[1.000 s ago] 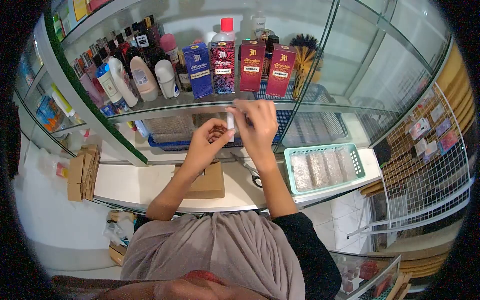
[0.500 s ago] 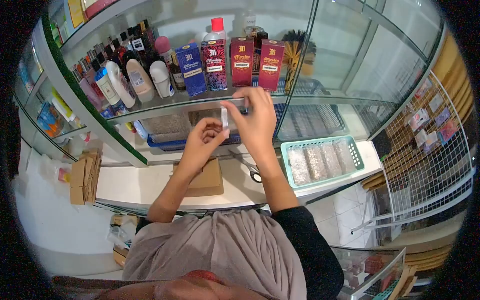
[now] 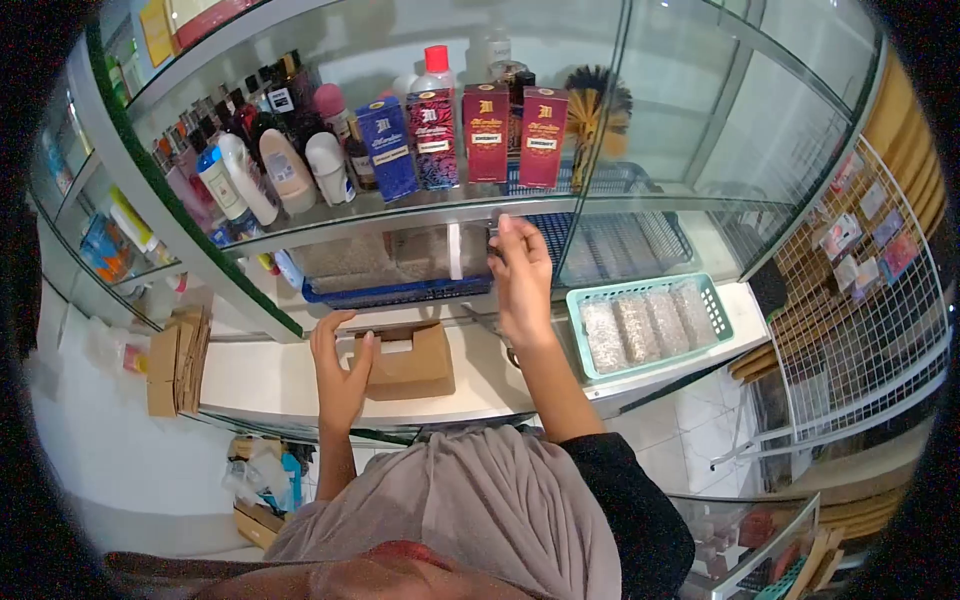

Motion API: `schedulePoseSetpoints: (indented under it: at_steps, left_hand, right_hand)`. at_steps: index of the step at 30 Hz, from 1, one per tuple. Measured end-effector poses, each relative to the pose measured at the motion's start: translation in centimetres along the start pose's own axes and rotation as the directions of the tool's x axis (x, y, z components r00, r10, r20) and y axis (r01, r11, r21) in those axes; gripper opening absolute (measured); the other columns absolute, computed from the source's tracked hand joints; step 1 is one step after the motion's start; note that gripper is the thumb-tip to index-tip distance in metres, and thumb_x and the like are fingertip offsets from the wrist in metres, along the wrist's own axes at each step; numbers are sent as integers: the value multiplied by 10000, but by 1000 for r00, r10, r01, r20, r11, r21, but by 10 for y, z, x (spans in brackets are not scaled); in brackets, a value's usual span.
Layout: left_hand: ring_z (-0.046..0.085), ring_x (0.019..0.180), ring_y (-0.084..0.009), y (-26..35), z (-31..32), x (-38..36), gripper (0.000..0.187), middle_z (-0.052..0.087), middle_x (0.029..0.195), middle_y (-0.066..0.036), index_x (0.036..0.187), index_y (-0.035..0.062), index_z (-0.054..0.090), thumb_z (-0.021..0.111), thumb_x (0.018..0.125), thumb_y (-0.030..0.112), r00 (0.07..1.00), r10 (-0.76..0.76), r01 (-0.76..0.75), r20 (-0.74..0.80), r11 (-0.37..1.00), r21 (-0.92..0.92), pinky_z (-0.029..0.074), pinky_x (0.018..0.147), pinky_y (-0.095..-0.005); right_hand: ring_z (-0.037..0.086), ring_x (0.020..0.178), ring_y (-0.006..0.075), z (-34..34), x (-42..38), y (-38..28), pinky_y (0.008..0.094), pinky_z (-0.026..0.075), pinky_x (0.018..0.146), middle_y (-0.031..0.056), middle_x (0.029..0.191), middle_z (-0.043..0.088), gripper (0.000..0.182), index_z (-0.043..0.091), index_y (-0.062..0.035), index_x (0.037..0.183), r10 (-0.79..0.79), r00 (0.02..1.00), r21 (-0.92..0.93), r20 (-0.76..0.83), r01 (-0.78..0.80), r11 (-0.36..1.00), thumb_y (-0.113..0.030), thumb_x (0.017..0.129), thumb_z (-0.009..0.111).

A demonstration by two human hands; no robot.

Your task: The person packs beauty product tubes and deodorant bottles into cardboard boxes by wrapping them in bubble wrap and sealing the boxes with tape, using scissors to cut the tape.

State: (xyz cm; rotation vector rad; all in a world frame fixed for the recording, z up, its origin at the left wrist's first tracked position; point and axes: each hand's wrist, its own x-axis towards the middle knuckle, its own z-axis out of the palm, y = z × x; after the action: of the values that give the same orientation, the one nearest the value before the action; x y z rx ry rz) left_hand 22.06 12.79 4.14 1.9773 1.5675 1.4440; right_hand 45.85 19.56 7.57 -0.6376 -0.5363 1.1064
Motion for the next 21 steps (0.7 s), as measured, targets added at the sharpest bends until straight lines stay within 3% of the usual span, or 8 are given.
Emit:
schedulePoseSetpoints:
  at_steps: [5, 13, 16, 21]
  left_hand:
    - [524, 1150, -334, -19, -3, -9, 355, 587, 1210, -144, 1138, 33, 581, 706, 813, 106, 998, 48, -44, 40, 995, -86, 391, 1009, -424]
    - [546, 1137, -328, -40, 11, -29, 340, 586, 1195, -146, 1111, 21, 578, 710, 800, 59, 999, 20, -12, 28, 960, -278, 417, 995, -400]
    - [524, 1151, -316, -43, 13, -34, 318, 573, 1184, -139, 1104, 20, 575, 703, 814, 47, 999, -10, 18, 32, 962, -274, 395, 1013, -393]
    - [521, 1150, -296, -43, 11, -36, 284, 574, 1170, -136, 1093, 27, 575, 688, 833, 49, 999, -2, 10, 35, 974, -228, 388, 1016, -385]
  right_hand:
    - [553, 802, 41, 4, 1, -2, 214, 409, 660, -66, 898, 618, 159, 628, -130, 1003, 62, 997, 1, -34, -62, 998, -235, 911, 704]
    - [526, 719, 42, -14, -2, -1, 195, 398, 601, -67, 869, 616, 147, 654, -120, 1033, 162, 987, 42, 3, -162, 986, -213, 924, 684]
    - [525, 717, 41, -14, -6, -4, 193, 400, 594, -65, 867, 606, 151, 655, -112, 1043, 209, 976, 37, 64, -211, 977, -210, 931, 674]
    - [464, 668, 50, -1, -10, -12, 204, 350, 562, -73, 792, 536, 205, 658, -119, 1022, 188, 982, 21, -16, -188, 982, -302, 929, 670]
